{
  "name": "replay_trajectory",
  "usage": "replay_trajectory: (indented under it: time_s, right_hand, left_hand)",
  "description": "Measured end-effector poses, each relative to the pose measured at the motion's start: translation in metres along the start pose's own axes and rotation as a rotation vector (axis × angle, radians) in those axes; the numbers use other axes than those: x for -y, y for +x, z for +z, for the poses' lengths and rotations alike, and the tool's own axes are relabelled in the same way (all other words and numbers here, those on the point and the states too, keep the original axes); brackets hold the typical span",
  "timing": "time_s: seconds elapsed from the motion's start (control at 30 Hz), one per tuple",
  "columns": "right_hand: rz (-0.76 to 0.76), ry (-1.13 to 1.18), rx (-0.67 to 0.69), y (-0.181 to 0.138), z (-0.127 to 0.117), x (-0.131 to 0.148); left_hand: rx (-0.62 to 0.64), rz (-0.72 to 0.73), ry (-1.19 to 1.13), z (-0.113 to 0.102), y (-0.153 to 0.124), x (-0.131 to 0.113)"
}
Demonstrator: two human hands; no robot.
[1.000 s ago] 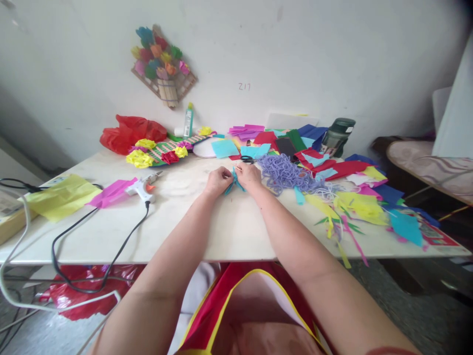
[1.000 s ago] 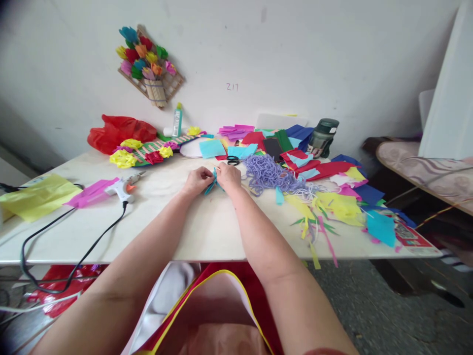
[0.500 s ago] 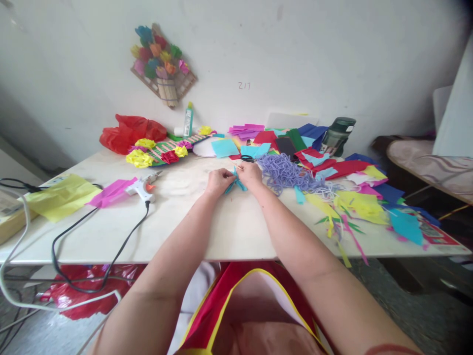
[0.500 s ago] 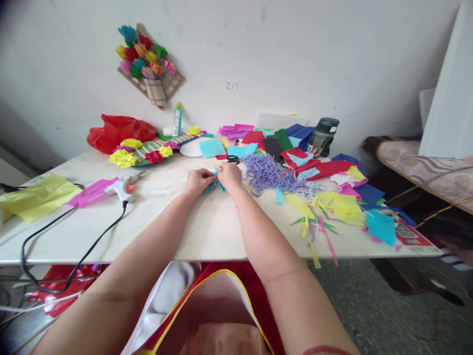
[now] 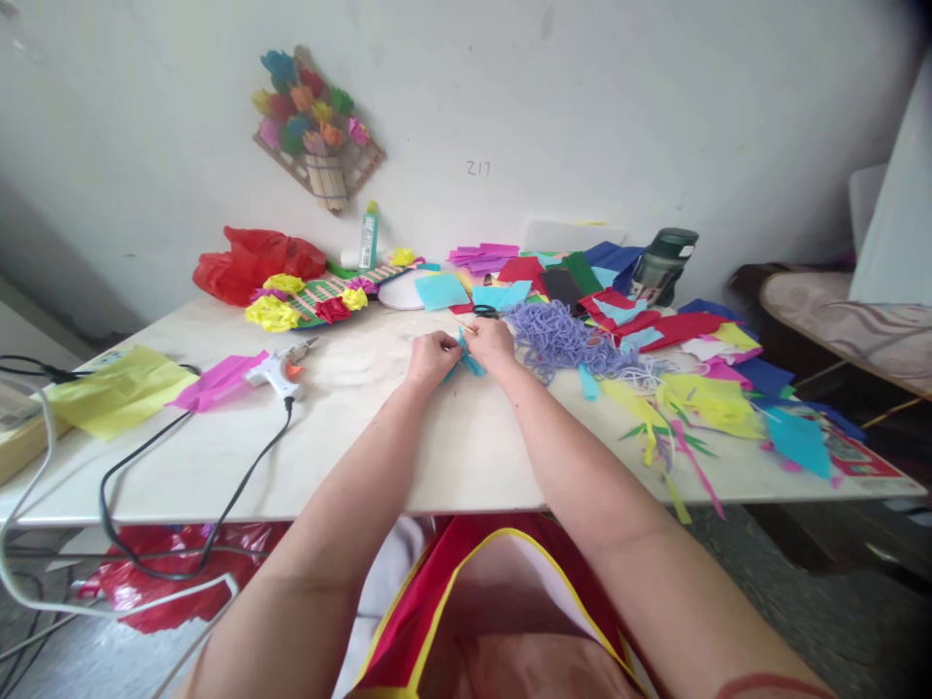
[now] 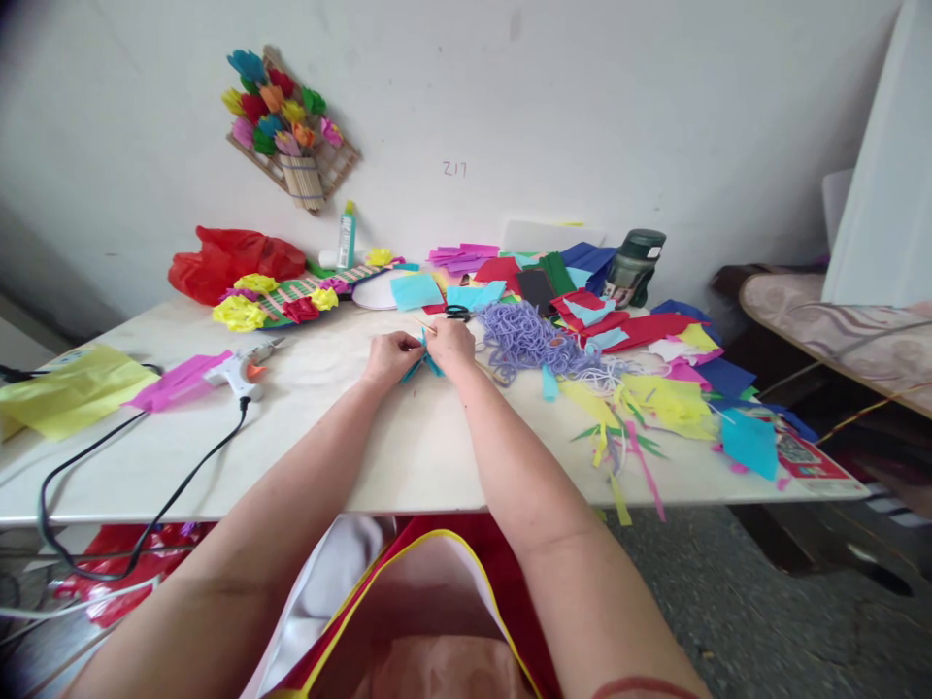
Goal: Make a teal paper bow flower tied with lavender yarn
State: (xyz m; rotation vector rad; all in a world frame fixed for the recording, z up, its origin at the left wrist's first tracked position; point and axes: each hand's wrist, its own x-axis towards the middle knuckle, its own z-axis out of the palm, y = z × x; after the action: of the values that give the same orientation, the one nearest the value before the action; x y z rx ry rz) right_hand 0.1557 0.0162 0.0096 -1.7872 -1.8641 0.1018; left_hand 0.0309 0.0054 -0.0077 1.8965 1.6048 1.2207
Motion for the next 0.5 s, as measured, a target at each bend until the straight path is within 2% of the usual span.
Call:
replay_trajectory:
  time_s: [0.27,0.5]
  right_hand:
    - [-0.004,0.087,0.042,0.004,0.0,-0.004]
    - [-0.076,0.353,0.131,0.015,0.008,-0.019]
  left_hand:
    - [0.008,0.012,0.003,-0.002,-0.001,0.0]
    - [0.011,0.078,0.012,-0.003,0.0,0.004]
